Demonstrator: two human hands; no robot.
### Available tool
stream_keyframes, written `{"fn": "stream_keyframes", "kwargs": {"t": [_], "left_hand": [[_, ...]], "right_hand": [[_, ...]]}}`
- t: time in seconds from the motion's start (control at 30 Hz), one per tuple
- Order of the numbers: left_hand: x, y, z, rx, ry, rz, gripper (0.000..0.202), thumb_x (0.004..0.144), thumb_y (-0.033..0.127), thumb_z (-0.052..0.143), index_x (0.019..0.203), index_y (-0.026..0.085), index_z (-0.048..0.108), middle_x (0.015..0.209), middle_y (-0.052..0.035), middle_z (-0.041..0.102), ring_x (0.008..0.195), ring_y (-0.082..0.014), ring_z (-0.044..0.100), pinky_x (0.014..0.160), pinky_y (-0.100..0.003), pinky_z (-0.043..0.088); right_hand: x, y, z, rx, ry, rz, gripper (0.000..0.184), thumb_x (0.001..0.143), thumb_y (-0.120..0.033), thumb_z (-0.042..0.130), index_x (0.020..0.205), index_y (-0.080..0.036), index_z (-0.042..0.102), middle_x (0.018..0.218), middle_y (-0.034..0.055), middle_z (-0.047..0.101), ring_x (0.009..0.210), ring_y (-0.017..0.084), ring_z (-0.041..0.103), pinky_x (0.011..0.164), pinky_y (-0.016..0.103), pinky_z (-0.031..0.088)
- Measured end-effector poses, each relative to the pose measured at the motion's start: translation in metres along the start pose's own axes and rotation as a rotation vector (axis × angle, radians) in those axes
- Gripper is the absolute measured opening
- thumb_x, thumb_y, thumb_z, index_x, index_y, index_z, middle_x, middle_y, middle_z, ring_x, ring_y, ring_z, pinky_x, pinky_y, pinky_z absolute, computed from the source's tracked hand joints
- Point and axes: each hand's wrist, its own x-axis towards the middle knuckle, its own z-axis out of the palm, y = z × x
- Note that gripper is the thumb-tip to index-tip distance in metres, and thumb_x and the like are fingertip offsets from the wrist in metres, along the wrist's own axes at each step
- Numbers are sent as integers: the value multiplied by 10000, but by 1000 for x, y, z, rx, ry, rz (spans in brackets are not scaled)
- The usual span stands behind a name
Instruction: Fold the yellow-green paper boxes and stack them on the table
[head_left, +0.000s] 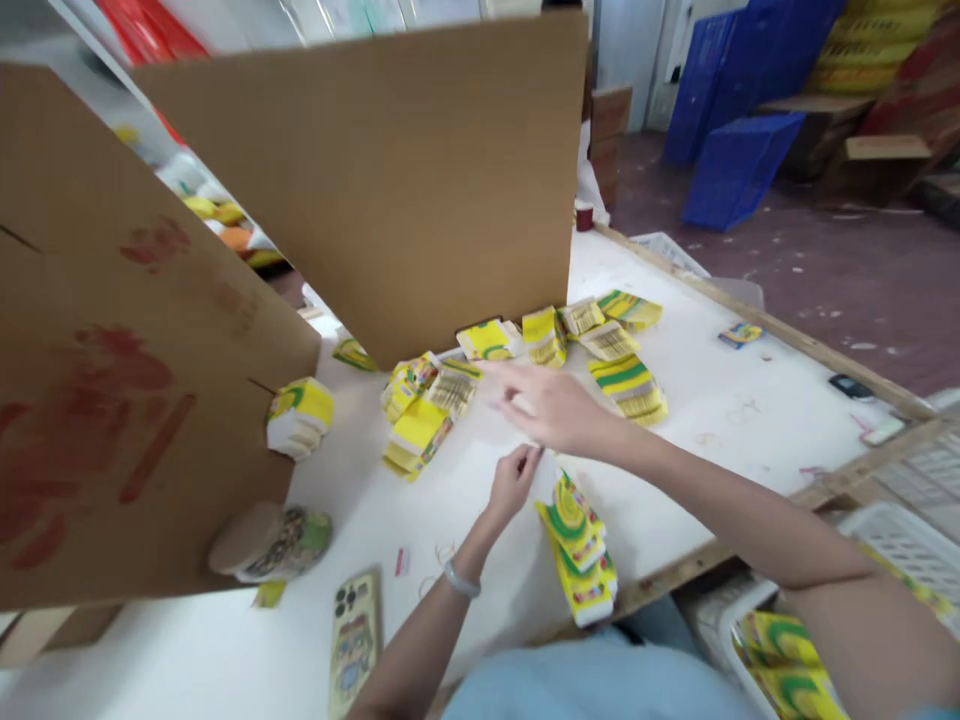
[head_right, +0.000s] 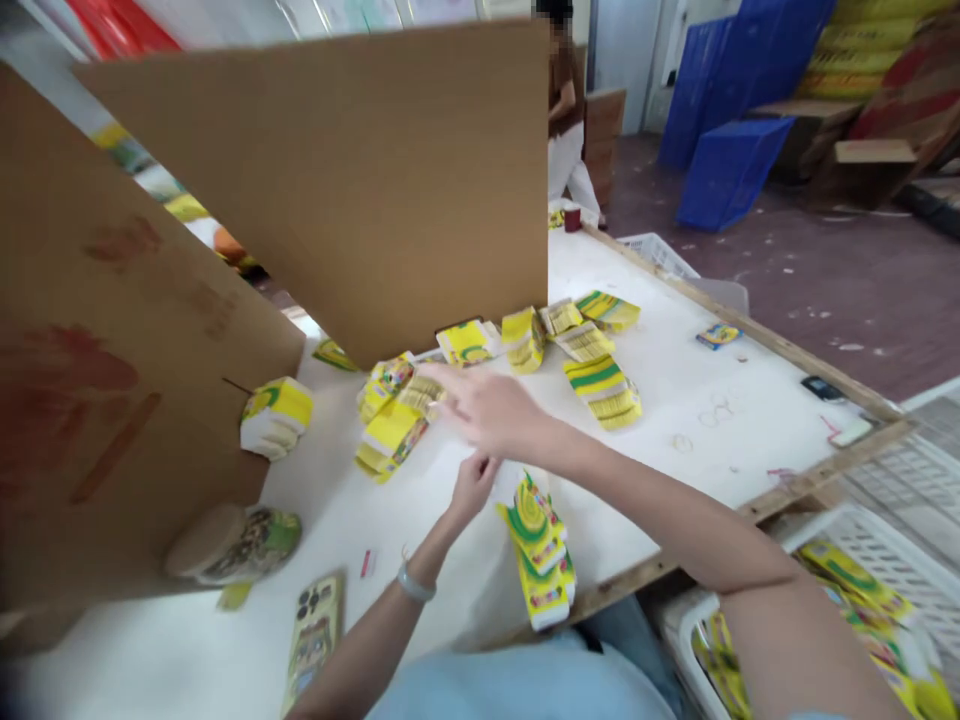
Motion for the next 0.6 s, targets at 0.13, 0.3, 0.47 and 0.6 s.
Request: {"fn": "stream_keyframes", "kwargs": {"t": [0.13, 0.3, 0.47, 0.6], "left_hand": [[5, 16, -3, -74, 34, -50, 561, 911, 710, 511, 710, 190, 571, 569, 55, 413, 552, -109, 358, 523, -244, 290], [3, 39, 0, -119, 81, -45, 490, 966, 625, 493, 729, 199, 551, 545, 64, 405, 504, -100, 372, 502, -243, 295], [1, 51, 2, -118, 105, -31, 466, 953, 606, 537, 734, 196, 564, 543, 71, 378, 500, -94, 352, 499, -244, 280], [-6, 51, -2, -147, 78, -6, 529, 985, 661, 432, 864, 185, 628, 663, 9, 561, 605, -133, 529, 562, -250, 420]], "right_hand": [[-88, 68, 18, 17, 277, 309, 413, 981, -408, 543, 1310, -177, 637, 1000, 86, 753, 959, 226, 715, 903, 399, 590], [-148, 75, 64, 112, 319, 542, 531, 948, -518, 576, 1365, -190, 543, 1089, 110, 727, 995, 231, 706, 901, 394, 582], [-152, 62, 79, 128, 217, 645, 402, 947, -545, 567, 1159, -205, 592, 866, 41, 708, 759, 207, 673, 734, 334, 540], [-155, 61, 74, 143, 185, 611, 361, 995, -527, 490, 1138, -207, 575, 868, 42, 700, 747, 200, 659, 733, 325, 521]]}}
